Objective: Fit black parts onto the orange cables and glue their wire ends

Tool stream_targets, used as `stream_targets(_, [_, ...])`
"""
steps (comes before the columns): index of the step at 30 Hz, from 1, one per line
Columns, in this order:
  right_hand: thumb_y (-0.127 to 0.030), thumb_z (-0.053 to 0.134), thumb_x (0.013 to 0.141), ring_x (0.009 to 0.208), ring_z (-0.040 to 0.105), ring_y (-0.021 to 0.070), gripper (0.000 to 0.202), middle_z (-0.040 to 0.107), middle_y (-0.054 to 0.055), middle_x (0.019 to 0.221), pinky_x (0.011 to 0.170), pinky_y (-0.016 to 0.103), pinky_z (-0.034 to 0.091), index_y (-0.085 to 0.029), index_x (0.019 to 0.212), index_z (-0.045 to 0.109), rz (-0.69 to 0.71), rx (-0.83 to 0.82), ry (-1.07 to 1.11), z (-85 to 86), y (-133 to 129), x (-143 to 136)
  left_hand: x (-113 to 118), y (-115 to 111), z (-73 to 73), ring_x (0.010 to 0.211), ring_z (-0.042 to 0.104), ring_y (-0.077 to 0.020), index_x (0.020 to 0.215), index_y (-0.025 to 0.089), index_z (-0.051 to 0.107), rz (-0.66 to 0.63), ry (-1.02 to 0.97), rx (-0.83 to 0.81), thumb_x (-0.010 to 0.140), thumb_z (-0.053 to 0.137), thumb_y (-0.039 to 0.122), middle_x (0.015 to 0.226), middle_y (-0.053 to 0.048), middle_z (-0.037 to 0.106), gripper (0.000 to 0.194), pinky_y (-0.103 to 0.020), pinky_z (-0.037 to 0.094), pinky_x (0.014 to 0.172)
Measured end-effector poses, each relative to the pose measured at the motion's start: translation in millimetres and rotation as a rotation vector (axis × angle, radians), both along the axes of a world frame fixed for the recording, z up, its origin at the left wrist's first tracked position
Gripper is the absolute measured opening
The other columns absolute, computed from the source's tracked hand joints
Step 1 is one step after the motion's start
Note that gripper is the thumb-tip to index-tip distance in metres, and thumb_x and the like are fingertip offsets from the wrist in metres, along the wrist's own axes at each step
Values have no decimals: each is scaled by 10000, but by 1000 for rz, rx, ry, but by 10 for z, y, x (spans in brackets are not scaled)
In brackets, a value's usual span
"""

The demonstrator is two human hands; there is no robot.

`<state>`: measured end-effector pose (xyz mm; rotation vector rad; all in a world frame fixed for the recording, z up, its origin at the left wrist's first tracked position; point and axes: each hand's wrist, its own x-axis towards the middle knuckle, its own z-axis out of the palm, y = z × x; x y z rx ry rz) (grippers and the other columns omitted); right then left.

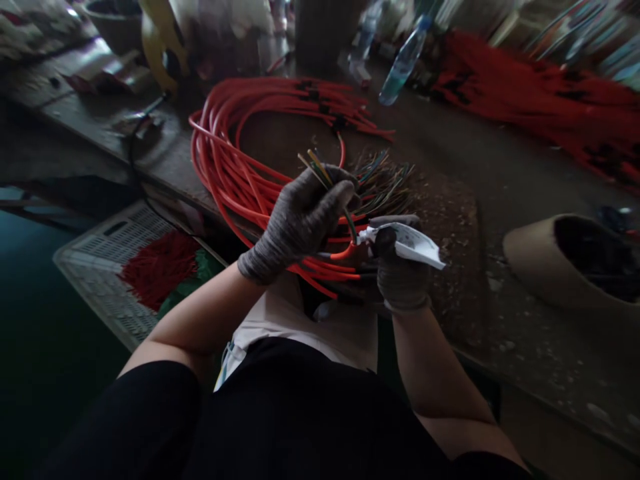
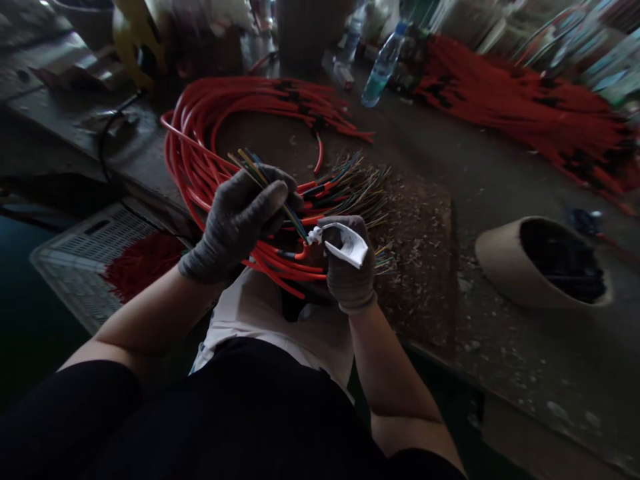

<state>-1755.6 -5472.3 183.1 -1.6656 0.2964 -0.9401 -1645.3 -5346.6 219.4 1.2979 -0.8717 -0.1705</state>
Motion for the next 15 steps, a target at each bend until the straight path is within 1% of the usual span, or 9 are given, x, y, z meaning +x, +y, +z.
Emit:
stream_targets(3, [-415, 625, 934, 660, 638, 164, 236, 673, 18, 757, 653, 327, 565, -200, 839, 648, -41, -258, -38, 46, -37, 70, 137, -63, 22, 477, 573, -79, 929, 187, 631, -18, 123, -3, 965, 587, 425, 743, -2, 700, 245, -199, 439, 424])
stream_targets(6, [-374, 605, 951, 664, 651, 165, 214, 693, 23, 772, 632, 316, 555, -200, 838, 655, -48, -355, -1, 8, -70, 40, 193, -126, 20, 429, 543, -70, 903, 184, 627, -27, 202, 2, 969, 591, 375, 695, 11, 694, 205, -188, 413, 391])
stream_targets(7, [-365, 618, 944, 687, 660, 171, 187, 701, 27, 795, 643, 323, 555, -203, 861, 664, -70, -414, -17, -10, -76, 14, 197, -149, 14, 436, 552, -72, 896, 183, 625, -33, 218, 3, 968, 595, 363, 687, 13, 691, 196, -186, 419, 394])
stream_targets(9, [-345, 691, 889, 768, 676, 201, 132, 713, 39, 851, 708, 365, 562, -217, 921, 686, -108, -594, -63, -45, -83, -37, 198, -191, -6, 467, 580, -81, 892, 182, 625, -44, 238, -2, 968, 595, 352, 680, 13, 686, 189, -182, 436, 407])
stream_targets(10, [-326, 726, 856, 811, 678, 218, 136, 716, 45, 877, 752, 391, 563, -226, 944, 695, -111, -685, -76, -62, -85, -52, 200, -206, -21, 481, 592, -84, 895, 183, 626, -45, 243, -8, 971, 591, 355, 680, 13, 684, 191, -181, 441, 412])
stream_targets(11, [-310, 747, 835, 837, 678, 228, 148, 717, 48, 895, 780, 409, 561, -233, 953, 702, -104, -743, -78, -83, -84, -55, 204, -214, -39, 489, 600, -86, 903, 184, 627, -43, 244, -14, 974, 585, 362, 683, 13, 682, 196, -180, 444, 414])
stream_targets(12, [-305, 749, 832, 835, 676, 230, 145, 714, 47, 896, 788, 418, 562, -236, 951, 701, -97, -735, -70, -110, -81, -44, 209, -212, -57, 491, 603, -86, 916, 186, 628, -38, 241, -18, 978, 577, 371, 690, 13, 683, 202, -179, 447, 415])
stream_targets(13, [-313, 734, 846, 810, 675, 223, 129, 707, 41, 879, 776, 417, 566, -236, 942, 693, -97, -647, -63, -144, -74, -20, 214, -201, -73, 487, 603, -86, 931, 188, 628, -30, 234, -20, 982, 568, 380, 699, 13, 686, 208, -180, 449, 414])
stream_targets(15, [-362, 670, 898, 777, 675, 215, 132, 688, 32, 851, 758, 414, 577, -231, 920, 664, -106, -362, -53, -227, -47, 51, 204, -139, -92, 469, 597, -84, 968, 191, 627, -9, 204, -22, 991, 547, 399, 717, 13, 690, 224, -184, 451, 410])
